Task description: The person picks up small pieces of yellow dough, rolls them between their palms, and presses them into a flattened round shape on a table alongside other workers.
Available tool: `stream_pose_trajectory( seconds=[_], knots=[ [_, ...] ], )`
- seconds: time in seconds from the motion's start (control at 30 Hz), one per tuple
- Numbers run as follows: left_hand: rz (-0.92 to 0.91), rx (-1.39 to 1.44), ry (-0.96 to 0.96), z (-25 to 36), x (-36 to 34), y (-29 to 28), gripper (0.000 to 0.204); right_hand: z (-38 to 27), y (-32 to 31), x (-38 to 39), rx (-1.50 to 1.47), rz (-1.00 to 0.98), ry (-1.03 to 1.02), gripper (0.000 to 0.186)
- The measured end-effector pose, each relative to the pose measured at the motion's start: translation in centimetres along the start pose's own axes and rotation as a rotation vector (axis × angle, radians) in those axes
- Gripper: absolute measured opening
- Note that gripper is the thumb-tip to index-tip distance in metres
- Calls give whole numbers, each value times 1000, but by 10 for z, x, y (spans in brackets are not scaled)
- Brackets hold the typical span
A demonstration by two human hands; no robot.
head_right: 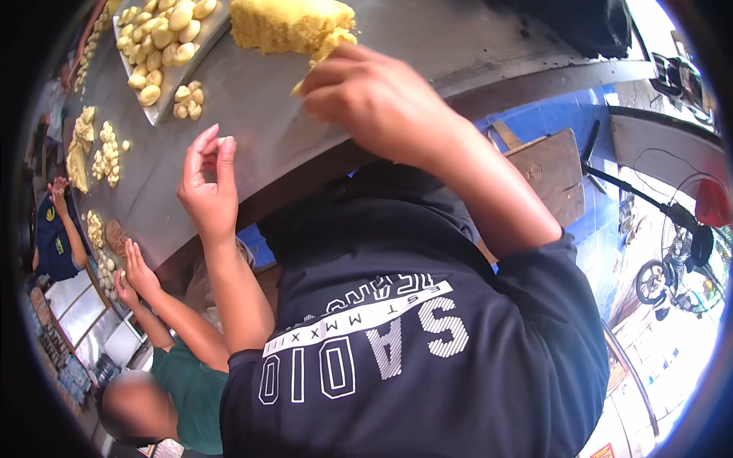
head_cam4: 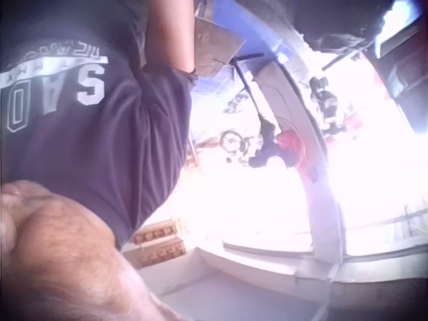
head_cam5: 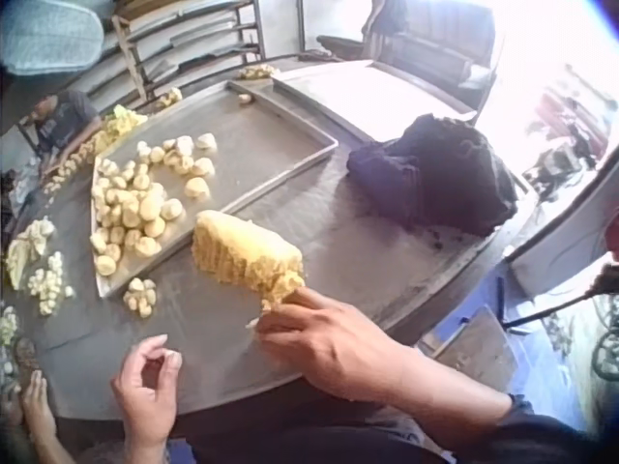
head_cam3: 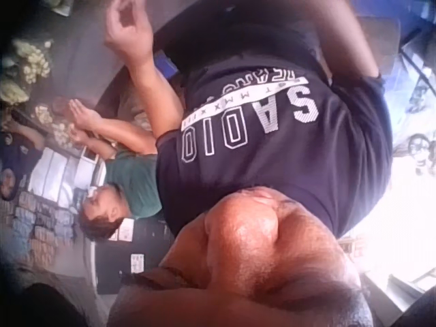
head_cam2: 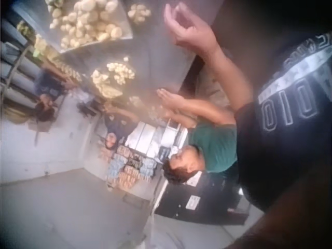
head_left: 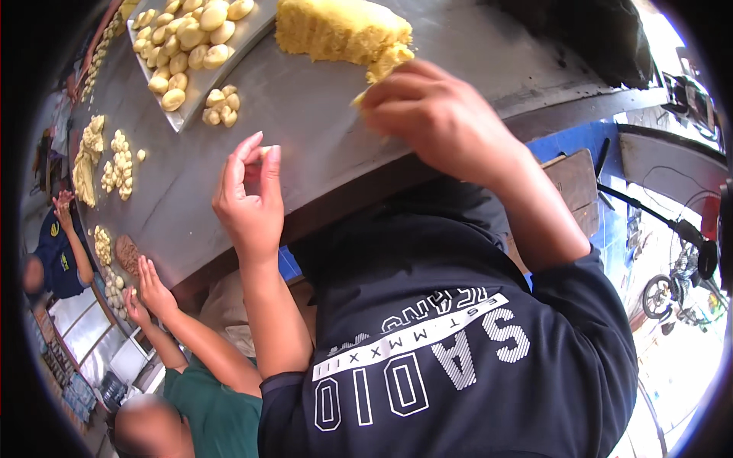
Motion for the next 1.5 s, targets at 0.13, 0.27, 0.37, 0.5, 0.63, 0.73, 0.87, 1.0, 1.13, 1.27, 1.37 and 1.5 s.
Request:
stream_pose_trajectory(
  seconds=[0.13, 0.27, 0.37, 0.5, 0.63, 0.73, 0.87, 1.0, 1.13, 1.27, 1.37, 1.5],
  knots=[
    [137, -383, 517, 11, 4, -9, 35, -6, -17, 13, 187, 81, 262, 33],
    [-34, -112, 184, -10, 9, -12, 41, -19, -1, 10, 325, -53, 218, 30],
    [-3, -352, 471, -11, 6, -17, 43, -2, -3, 4, 273, 56, 196, 33],
    [-26, -612, 555, 20, 3, -30, 36, 4, -2, 4, 312, 0, 175, 31],
    [100, -536, 730, 70, -46, -11, 26, -3, -1, -10, 390, -140, 134, 23],
    [432, -265, 939, 70, -75, 43, 36, 0, -5, -18, 316, -110, 158, 26],
    [358, -309, 970, 44, -77, 51, 37, -6, -16, -4, 332, 55, 340, 27],
    [292, -75, 897, 47, -89, 62, 30, -4, -3, 5, 298, 34, 168, 27],
    [122, -138, 1174, 54, -47, 46, 20, -4, 12, -4, 343, -11, 160, 31],
    [3, 266, 354, 41, -81, 36, 20, -6, 2, -17, 282, -123, 178, 17],
    [100, -60, 272, 21, -64, -13, 20, -10, -16, 3, 81, 38, 248, 40],
    [250, -728, 458, 0, 6, -17, 22, -19, -8, 12, 190, 38, 238, 37]
  ],
)
Point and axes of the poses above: each hand's wrist, its own x-axis away from the middle knuckle, its own y-axis out of the palm, z = x × y, the point moved 1 cm from there along -x, towards the middle knuckle, and after that the axes turned 14 degrees about -y, right-handed, at the moved point
